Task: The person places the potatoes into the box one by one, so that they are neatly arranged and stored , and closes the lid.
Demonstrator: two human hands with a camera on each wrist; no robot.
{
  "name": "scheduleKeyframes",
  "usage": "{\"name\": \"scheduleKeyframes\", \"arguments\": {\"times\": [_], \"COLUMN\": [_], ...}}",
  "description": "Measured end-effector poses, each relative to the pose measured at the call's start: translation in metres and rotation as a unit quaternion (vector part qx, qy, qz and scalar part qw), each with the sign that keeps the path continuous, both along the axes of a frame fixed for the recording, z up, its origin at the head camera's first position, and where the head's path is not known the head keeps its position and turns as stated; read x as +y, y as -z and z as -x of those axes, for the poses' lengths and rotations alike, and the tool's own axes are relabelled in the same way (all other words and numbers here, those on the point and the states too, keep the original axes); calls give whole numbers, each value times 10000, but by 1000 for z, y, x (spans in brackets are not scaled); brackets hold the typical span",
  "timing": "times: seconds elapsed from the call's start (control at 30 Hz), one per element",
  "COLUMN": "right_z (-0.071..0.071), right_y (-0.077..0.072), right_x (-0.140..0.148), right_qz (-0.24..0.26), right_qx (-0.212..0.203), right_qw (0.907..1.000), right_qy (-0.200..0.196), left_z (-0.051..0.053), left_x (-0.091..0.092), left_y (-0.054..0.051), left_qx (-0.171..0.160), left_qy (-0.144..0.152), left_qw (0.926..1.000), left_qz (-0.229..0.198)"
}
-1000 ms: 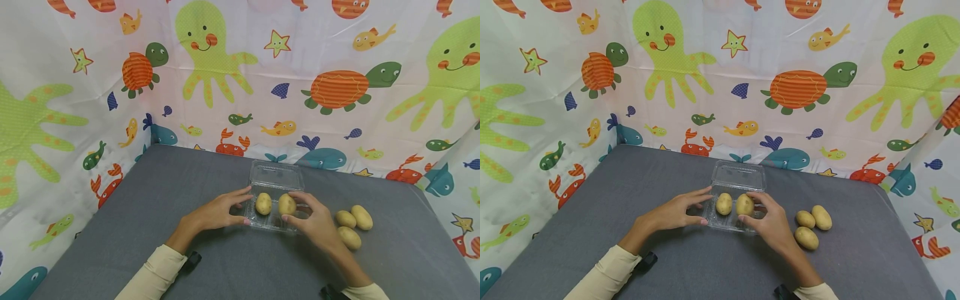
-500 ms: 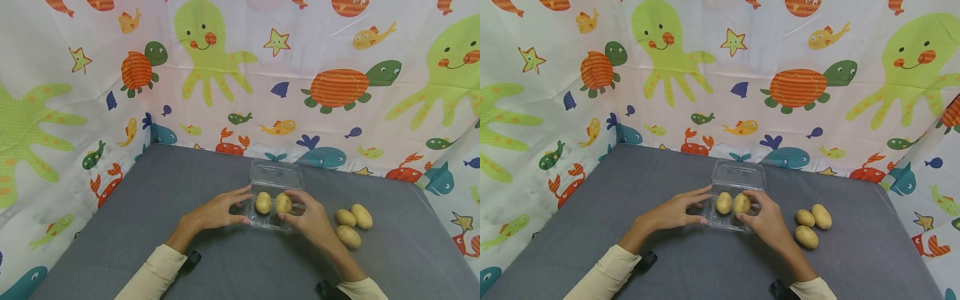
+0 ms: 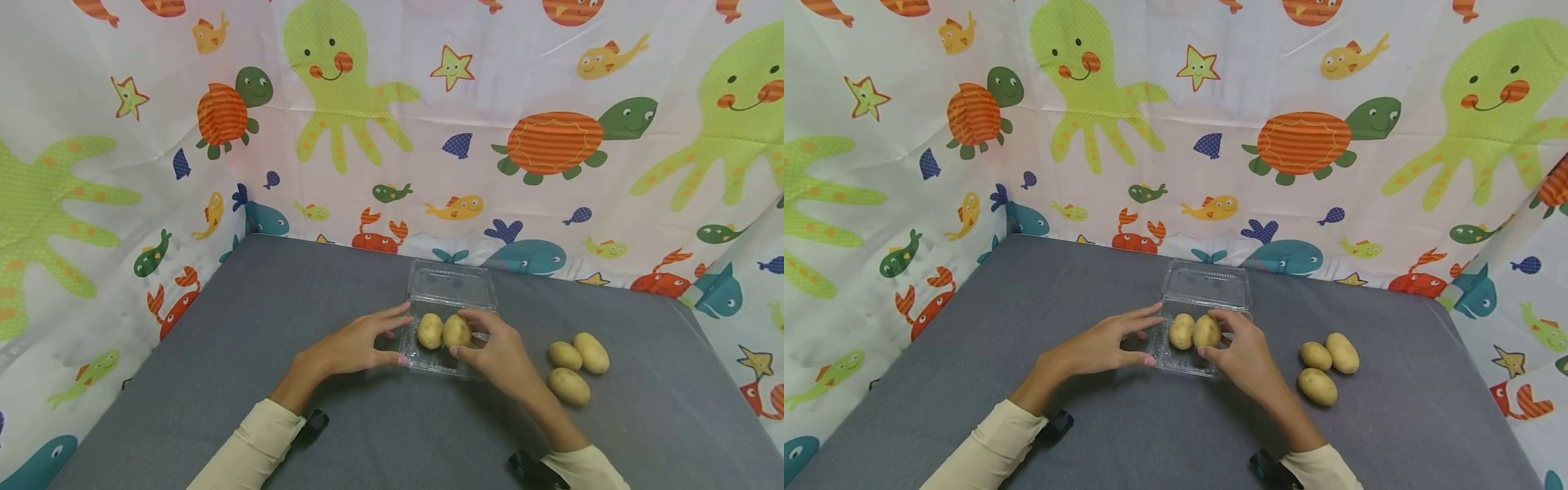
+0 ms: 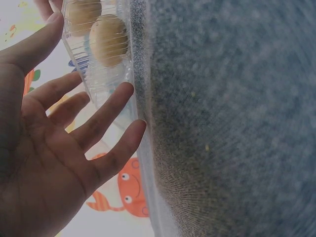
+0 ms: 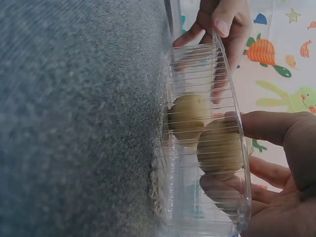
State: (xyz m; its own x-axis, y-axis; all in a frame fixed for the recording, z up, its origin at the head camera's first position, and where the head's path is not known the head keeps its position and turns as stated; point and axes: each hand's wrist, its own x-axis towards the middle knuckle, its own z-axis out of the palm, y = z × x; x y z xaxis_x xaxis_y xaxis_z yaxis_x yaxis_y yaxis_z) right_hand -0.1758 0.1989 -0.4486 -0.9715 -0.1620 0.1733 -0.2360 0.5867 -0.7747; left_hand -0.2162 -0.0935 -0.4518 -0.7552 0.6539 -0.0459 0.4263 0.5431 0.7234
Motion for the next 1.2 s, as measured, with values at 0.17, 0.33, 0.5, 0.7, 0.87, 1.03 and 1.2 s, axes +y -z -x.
{"name": "scheduleKeyframes", "arguments": {"times": [0.17, 0.33, 0.5, 0.7, 0.87, 1.03, 1.2], "right_z": [3, 6, 7, 9, 11, 13, 15], "right_y": [-1, -3, -4, -5, -4, -2, -1], "right_x": [-3, -6, -6, -8, -11, -13, -13], "right_qz": [-235, -474, -617, -662, -674, -704, -737], "right_qx": [-140, -267, -345, -433, -391, -358, -373], "right_qw": [9995, 9982, 9972, 9966, 9968, 9967, 9965], "right_qy": [160, 265, 241, 220, 167, 168, 115], "left_z": [0, -1, 0, 1, 1, 1, 1], "left_x": [0, 1, 2, 1, -1, -1, -1], "left_y": [-1, -2, -1, -1, 0, 1, 0], "left_qx": [9, -21, -54, -4, 55, 59, 81], "left_qy": [21, 16, 21, 63, 65, 76, 100], "left_qw": [10000, 10000, 10000, 10000, 10000, 10000, 9999], "left_qz": [-5, 26, 59, 7, 11, -22, -46]}}
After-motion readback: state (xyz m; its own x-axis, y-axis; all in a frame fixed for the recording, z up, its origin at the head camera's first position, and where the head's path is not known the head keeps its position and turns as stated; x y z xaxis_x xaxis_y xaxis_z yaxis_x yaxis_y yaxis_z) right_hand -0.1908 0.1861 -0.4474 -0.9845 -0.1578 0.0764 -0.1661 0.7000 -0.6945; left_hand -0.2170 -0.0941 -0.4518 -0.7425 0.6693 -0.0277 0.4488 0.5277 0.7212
